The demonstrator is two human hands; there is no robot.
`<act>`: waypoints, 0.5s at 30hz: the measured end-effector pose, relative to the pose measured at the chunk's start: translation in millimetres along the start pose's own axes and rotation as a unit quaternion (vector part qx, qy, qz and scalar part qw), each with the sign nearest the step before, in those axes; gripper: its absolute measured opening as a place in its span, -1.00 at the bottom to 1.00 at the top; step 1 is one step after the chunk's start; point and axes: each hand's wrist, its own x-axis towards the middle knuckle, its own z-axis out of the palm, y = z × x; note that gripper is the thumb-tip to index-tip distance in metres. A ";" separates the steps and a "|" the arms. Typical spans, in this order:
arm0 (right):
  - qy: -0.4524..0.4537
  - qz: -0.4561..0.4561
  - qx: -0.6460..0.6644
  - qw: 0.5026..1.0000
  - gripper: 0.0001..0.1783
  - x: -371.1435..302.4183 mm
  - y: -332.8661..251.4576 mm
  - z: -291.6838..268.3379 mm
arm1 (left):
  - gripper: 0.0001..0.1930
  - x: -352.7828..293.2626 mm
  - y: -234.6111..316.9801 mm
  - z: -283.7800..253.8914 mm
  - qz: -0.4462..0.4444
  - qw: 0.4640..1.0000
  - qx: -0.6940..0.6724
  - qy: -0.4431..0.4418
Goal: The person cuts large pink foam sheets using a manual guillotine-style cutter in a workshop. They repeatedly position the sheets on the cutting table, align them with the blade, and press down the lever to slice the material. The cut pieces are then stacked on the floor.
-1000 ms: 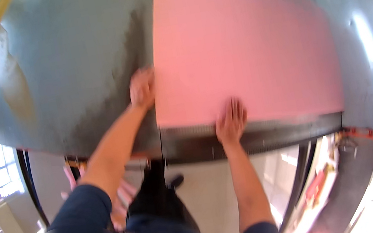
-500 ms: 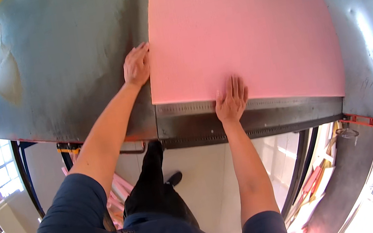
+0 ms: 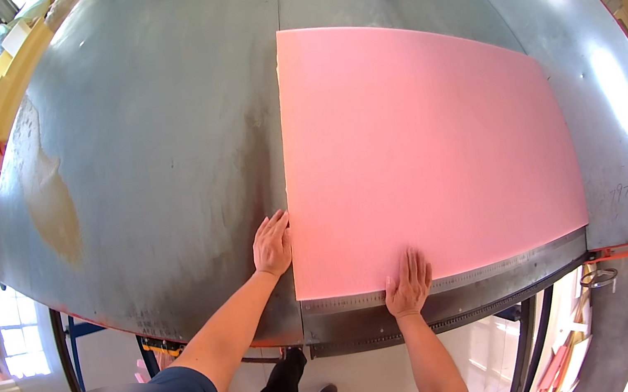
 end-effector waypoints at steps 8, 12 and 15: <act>0.000 0.008 0.019 1.000 -0.27 0.4 4.6 -3.5 | -0.68 0.6 5.6 2.8 0.005 1.000 0.003 0.009; -0.002 0.007 0.025 1.000 -0.25 -1.0 4.6 -5.0 | -0.68 -1.4 2.2 4.7 0.007 1.000 0.006 0.004; 0.000 0.003 0.022 1.000 -0.25 -0.7 7.7 -1.1 | -0.67 -0.6 -0.4 8.5 0.020 1.000 0.015 0.013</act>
